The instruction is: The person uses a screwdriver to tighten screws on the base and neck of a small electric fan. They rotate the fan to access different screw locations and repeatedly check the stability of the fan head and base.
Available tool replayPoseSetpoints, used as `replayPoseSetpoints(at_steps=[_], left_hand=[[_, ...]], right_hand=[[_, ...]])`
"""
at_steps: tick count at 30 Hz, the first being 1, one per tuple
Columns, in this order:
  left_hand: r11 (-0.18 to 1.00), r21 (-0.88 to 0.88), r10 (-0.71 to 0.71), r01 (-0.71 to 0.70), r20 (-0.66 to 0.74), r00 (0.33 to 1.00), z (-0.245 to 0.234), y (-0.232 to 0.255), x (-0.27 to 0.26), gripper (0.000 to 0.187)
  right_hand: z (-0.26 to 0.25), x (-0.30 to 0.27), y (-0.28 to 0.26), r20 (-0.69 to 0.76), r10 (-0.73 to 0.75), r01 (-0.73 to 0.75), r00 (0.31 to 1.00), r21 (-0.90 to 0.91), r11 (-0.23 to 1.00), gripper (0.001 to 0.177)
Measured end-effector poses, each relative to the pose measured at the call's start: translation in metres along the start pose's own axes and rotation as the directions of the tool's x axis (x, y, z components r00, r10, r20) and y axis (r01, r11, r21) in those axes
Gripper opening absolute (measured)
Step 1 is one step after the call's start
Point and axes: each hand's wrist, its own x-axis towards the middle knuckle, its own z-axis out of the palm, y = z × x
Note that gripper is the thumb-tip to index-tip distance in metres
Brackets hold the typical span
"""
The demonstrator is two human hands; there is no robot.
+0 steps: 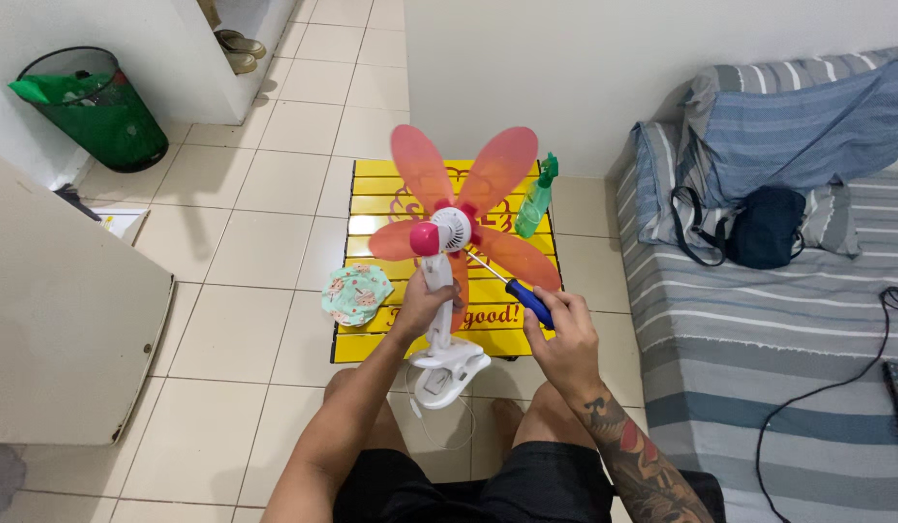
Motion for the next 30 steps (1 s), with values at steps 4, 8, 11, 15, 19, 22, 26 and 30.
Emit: replayPoseSetpoints(at_steps=[4,8,11,15,19,22,26,30], left_hand=[[0.994,0.077,0.079,-0.074,-0.066,0.995,0.008,0.010,-0.002,0.044],[0.989,0.112,0.112,-0.100,-0.099,0.989,0.014,0.017,-0.005,0.043],[0.978,0.134,0.173,-0.157,-0.120,0.978,0.015,0.017,-0.005,0.045],[0.978,0.130,0.183,-0.165,-0.139,0.973,0.011,0.007,0.001,0.042],[0.973,0.019,0.231,-0.231,-0.055,0.971,0.004,-0.010,0.010,0.036],[0.948,-0.233,0.204,-0.216,-0.072,0.976,0.003,-0.015,0.025,0.045],[0.965,-0.237,0.061,-0.116,-0.227,0.972,0.007,-0.007,0.041,0.055],[0.964,-0.238,0.073,-0.114,-0.178,0.981,0.010,-0.001,0.042,0.053]], right_hand=[[0.006,0.002,0.001,0.065,0.047,-0.049,0.997,0.022,0.999,0.035],[0.012,0.003,-0.001,0.073,0.002,-0.004,0.997,0.019,1.000,0.036],[0.014,0.006,-0.001,0.050,-0.023,0.022,0.998,0.030,0.999,0.035],[0.016,0.008,0.001,0.029,-0.018,0.017,0.999,0.038,0.999,0.034],[0.019,0.009,0.003,0.030,0.036,-0.037,0.999,0.039,0.999,0.034],[0.022,0.011,0.005,0.000,0.036,-0.036,0.999,0.036,0.999,0.033],[0.023,0.015,0.006,-0.003,0.031,-0.031,1.000,0.040,0.999,0.033],[0.021,0.020,0.003,0.003,0.023,-0.023,1.000,0.070,0.997,0.033]])
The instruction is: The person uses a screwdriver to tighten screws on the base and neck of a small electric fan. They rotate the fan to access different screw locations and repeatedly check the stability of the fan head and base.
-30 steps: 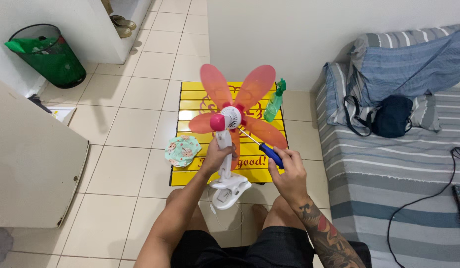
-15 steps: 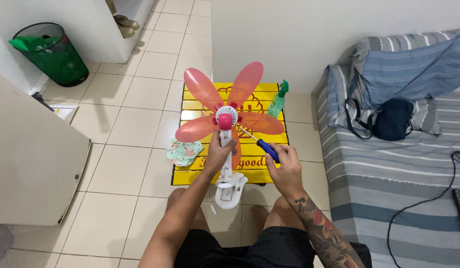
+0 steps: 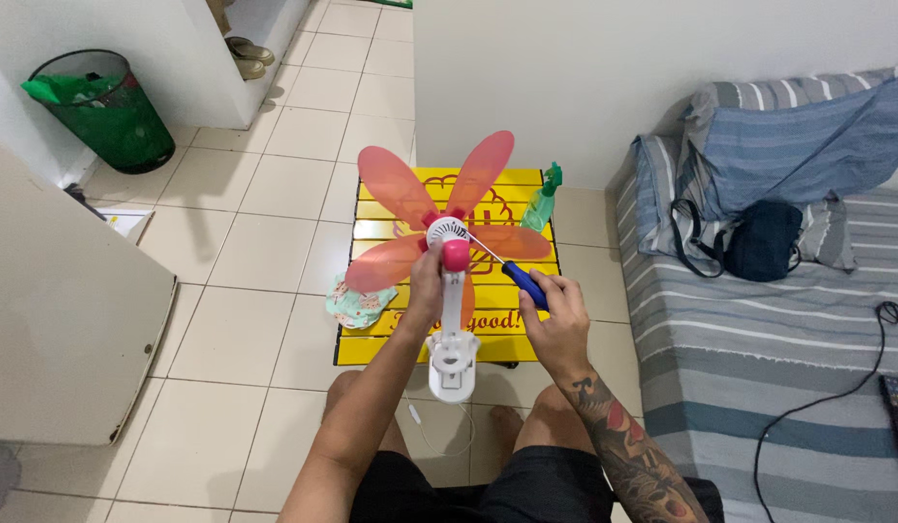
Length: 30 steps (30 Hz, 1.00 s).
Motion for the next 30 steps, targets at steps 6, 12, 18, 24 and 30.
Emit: replayPoseSetpoints(at_steps=[6,12,18,24,30], left_hand=[[0.950,0.247,0.216,-0.190,-0.085,0.973,0.011,-0.004,0.006,0.042],[0.987,-0.004,0.162,-0.163,-0.050,0.985,0.035,0.025,-0.012,0.062],[0.979,0.040,0.196,-0.198,0.046,0.980,0.045,0.053,-0.022,0.060],[0.951,0.045,0.302,-0.307,0.089,0.949,0.046,0.062,-0.021,0.047],[0.948,0.146,0.289,-0.282,-0.029,0.957,0.049,0.062,-0.012,0.041]], right_hand=[[-0.002,0.007,-0.007,-0.047,-0.065,0.064,0.997,-0.017,0.998,0.033],[-0.007,0.012,-0.014,-0.032,-0.056,0.056,0.998,-0.011,0.998,0.034],[-0.009,0.015,-0.019,-0.083,-0.083,0.081,0.993,-0.017,0.997,0.032],[-0.009,0.020,-0.020,-0.036,-0.088,0.087,0.995,-0.021,0.996,0.033],[-0.010,0.025,-0.024,0.081,-0.046,0.040,0.996,0.073,0.997,0.039]])
